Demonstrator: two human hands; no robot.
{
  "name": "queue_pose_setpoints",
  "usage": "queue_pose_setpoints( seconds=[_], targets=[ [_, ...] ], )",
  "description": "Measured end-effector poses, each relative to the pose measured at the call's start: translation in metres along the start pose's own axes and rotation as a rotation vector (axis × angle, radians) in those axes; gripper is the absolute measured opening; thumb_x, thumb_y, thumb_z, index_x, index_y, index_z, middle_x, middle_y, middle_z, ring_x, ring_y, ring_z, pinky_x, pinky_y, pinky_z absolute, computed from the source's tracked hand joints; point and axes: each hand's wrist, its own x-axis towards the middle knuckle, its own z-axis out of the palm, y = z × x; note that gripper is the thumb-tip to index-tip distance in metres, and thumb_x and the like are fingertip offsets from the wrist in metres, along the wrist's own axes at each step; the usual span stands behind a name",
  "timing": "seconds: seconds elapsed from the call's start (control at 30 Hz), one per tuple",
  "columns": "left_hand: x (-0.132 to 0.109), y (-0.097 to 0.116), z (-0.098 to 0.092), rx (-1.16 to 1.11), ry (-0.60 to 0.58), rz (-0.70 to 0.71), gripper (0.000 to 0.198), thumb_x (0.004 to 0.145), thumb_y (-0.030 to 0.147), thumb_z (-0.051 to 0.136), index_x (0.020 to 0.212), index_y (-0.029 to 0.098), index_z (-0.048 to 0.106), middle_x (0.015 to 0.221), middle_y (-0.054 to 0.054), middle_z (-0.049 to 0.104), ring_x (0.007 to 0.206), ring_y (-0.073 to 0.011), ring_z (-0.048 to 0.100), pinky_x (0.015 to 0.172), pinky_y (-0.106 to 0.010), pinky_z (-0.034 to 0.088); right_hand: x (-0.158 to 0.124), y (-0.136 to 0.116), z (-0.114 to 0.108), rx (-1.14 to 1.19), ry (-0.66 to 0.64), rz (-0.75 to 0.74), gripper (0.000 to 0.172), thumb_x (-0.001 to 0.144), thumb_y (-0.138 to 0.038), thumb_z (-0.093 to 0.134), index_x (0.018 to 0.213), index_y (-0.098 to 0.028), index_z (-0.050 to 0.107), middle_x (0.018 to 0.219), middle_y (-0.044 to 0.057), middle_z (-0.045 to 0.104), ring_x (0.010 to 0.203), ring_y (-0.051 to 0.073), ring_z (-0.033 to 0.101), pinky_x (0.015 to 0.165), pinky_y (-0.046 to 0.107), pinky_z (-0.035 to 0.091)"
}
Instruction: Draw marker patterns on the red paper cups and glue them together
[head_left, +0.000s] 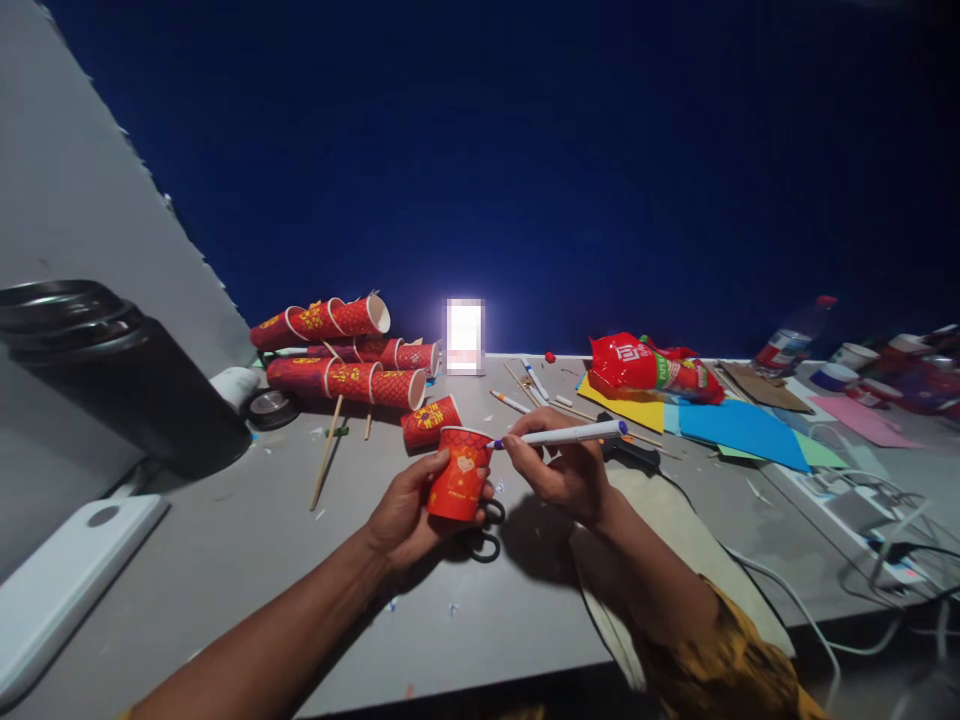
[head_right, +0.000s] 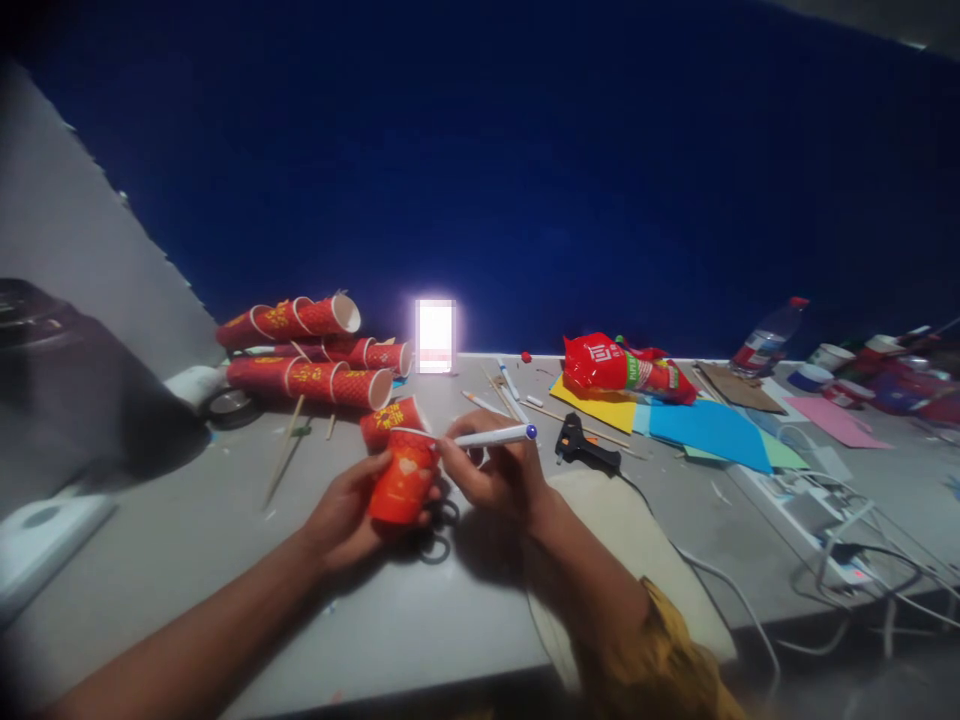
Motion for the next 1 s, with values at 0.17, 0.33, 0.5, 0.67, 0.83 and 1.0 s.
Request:
queue_pose_setpoints(
  seconds=[0.17, 0.33, 0.5, 0.67, 0.83, 1.0],
  targets=[
    [-0.0025, 0.0009, 0.005, -0.017, 0.001, 0.02, 0.038, 0.094, 0.039, 0.057, 0.108, 0.005, 0.065, 0.085, -0.019, 0.071, 0.076, -0.0259, 0.07, 0.065, -0.036, 0.059, 0.0019, -0.0007, -0.0012, -0.039, 0.093, -0.016, 0.007, 0.091, -0.017, 0.065, 0.085, -0.021, 0.064, 0.069, -0.001, 0.065, 0.052, 0.009, 0.05, 0.049, 0.024, 0.042],
    [-0.0008, 0.0008, 0.005, 0.017, 0.047, 0.011, 0.042, 0.097, 0.04, 0.054, 0.112, 0.003, 0.065, 0.087, -0.02, 0.072, 0.074, -0.0252, 0.07, 0.065, -0.036, 0.059, 0.0004, -0.0015, 0.0003, -0.021, 0.054, -0.012, 0.009, 0.091, -0.015, 0.065, 0.084, -0.022, 0.063, 0.069, -0.002, 0.064, 0.055, 0.01, 0.053, 0.05, 0.024, 0.042],
    [-0.0011, 0.0003, 0.0063, -0.003, 0.017, 0.027, 0.039, 0.098, 0.039, 0.052, 0.111, 0.004, 0.066, 0.088, -0.019, 0.072, 0.077, -0.0252, 0.071, 0.065, -0.036, 0.06, -0.0017, -0.0022, 0.0019, 0.005, 0.021, 0.008, 0.01, 0.091, -0.015, 0.065, 0.083, -0.021, 0.063, 0.07, -0.002, 0.065, 0.055, 0.01, 0.054, 0.048, 0.022, 0.041],
    [-0.0016, -0.0001, 0.0056, -0.01, 0.013, 0.033, 0.038, 0.098, 0.038, 0.054, 0.111, 0.004, 0.067, 0.088, -0.018, 0.073, 0.077, -0.025, 0.071, 0.065, -0.036, 0.06, -0.0035, -0.0007, 0.0025, 0.016, -0.017, 0.039, 0.008, 0.092, -0.018, 0.066, 0.084, -0.02, 0.065, 0.072, 0.0, 0.067, 0.057, 0.01, 0.056, 0.047, 0.021, 0.042],
    [-0.0005, 0.0001, 0.0033, 0.001, -0.001, 0.032, 0.039, 0.097, 0.037, 0.056, 0.113, 0.003, 0.067, 0.088, -0.019, 0.074, 0.078, -0.0261, 0.072, 0.065, -0.037, 0.06, -0.0025, -0.002, 0.0024, 0.013, -0.021, 0.056, 0.01, 0.093, -0.02, 0.065, 0.083, -0.019, 0.065, 0.069, 0.0, 0.066, 0.056, 0.011, 0.056, 0.048, 0.022, 0.043],
    [0.0001, 0.0002, 0.0029, 0.004, 0.002, 0.04, 0.038, 0.098, 0.037, 0.055, 0.112, 0.003, 0.067, 0.089, -0.019, 0.074, 0.078, -0.0262, 0.071, 0.065, -0.037, 0.06, 0.0008, -0.0061, 0.0018, 0.01, -0.011, 0.005, 0.012, 0.092, -0.018, 0.063, 0.081, -0.02, 0.065, 0.067, 0.0, 0.065, 0.054, 0.01, 0.056, 0.048, 0.023, 0.042]
  ],
)
